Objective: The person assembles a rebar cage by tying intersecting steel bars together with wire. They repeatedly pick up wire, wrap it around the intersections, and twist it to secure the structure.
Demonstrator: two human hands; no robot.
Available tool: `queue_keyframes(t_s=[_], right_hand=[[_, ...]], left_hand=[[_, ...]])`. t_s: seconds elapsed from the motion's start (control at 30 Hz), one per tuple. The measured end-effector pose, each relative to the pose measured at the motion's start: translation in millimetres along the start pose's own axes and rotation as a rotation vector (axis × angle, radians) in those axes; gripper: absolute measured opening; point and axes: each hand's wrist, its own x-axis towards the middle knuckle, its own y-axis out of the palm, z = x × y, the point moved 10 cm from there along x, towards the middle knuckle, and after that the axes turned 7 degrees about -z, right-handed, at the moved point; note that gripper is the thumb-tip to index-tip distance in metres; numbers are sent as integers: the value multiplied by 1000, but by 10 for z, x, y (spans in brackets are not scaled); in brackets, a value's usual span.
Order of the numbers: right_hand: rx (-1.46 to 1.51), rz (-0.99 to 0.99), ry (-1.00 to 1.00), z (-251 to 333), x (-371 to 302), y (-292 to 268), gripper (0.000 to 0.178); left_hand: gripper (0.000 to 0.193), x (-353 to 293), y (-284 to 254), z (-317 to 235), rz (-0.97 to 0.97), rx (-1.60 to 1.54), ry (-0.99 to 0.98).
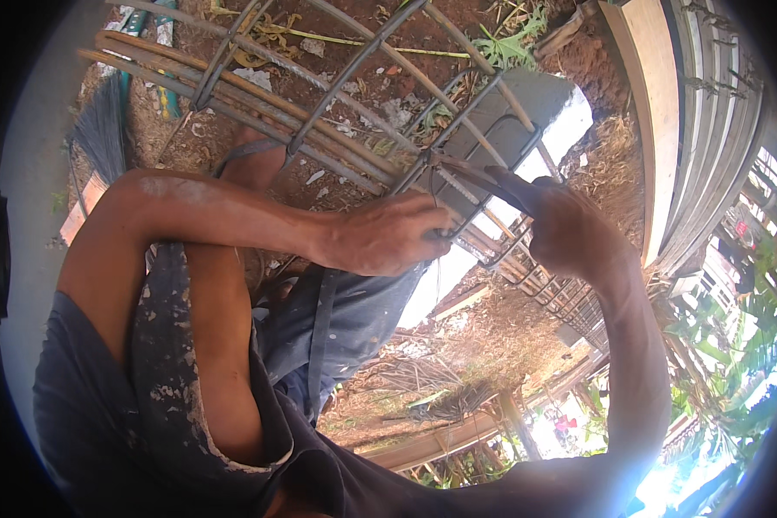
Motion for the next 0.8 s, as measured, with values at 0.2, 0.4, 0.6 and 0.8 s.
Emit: queue_keyframes(t_s=[0.2, 0.4, 0.6, 0.8], right_hand=[[-14, 71, 0, 90, 27, -70, 74], [-162, -96, 26, 224, -39, -134, 43], [802, 331, 24, 33, -56, 558, 24], [190, -211, -9, 85, -387, 50, 30]], left_hand=[[17, 50, -21, -13, -42, 4, 12], [23, 135, -194, -23, -155, 14, -13], [31, 374, -285, -113, -527, 450, 73], [25, 785, 74, 246, -268, 205, -67]])
